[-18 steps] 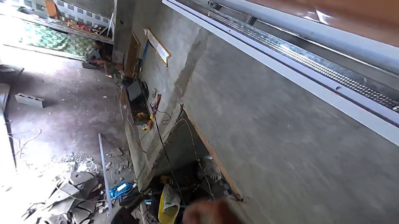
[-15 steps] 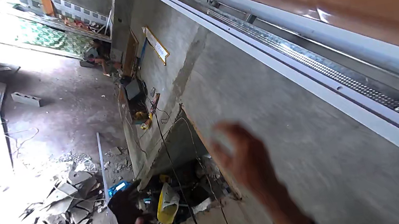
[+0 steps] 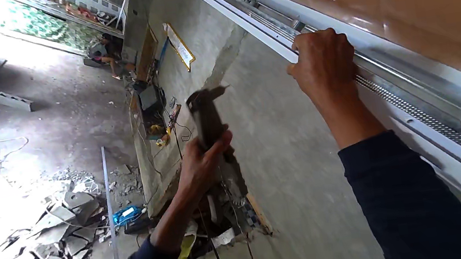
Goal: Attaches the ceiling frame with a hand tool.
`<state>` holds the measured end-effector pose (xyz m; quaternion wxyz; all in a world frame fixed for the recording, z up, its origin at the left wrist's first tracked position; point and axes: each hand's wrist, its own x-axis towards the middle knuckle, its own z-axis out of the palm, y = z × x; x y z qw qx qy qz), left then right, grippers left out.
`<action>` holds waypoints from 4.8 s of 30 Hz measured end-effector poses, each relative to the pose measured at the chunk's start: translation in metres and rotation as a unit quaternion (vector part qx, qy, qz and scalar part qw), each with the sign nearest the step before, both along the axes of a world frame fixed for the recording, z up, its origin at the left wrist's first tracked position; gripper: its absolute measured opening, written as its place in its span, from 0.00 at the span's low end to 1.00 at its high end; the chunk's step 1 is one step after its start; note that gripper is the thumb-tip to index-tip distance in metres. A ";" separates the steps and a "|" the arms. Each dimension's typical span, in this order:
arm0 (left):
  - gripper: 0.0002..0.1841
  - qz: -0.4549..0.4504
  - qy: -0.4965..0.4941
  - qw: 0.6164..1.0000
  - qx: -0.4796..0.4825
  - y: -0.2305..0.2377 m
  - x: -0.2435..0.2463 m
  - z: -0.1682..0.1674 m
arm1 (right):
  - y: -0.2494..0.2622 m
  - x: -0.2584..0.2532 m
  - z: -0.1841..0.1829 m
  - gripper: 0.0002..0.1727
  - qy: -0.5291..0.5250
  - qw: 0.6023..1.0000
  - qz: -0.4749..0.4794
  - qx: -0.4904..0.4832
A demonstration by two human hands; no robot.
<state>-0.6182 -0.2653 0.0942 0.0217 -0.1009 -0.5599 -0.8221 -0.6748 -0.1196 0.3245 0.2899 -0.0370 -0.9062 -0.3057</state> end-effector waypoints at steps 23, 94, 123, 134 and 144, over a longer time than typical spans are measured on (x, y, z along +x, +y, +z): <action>0.18 -0.050 0.131 0.989 -0.039 0.063 -0.140 0.108 | -0.004 -0.005 0.001 0.08 0.011 1.000 -0.005 0.005; 0.22 -0.121 0.047 0.987 -0.091 0.062 -0.120 0.129 | 0.001 0.020 -0.142 0.34 0.005 0.631 0.133 -0.765; 0.18 -0.097 0.033 0.992 -0.071 0.059 -0.116 0.143 | 0.023 0.014 -0.149 0.23 -0.283 0.235 0.357 -0.859; 0.31 -0.238 0.092 0.873 -0.416 -0.043 -0.136 0.199 | 0.011 -0.001 -0.151 0.28 -0.164 0.274 0.337 -0.886; 0.18 -0.130 0.063 0.983 -0.109 0.042 -0.128 0.134 | 0.009 -0.002 -0.153 0.20 -0.030 0.259 0.315 -0.912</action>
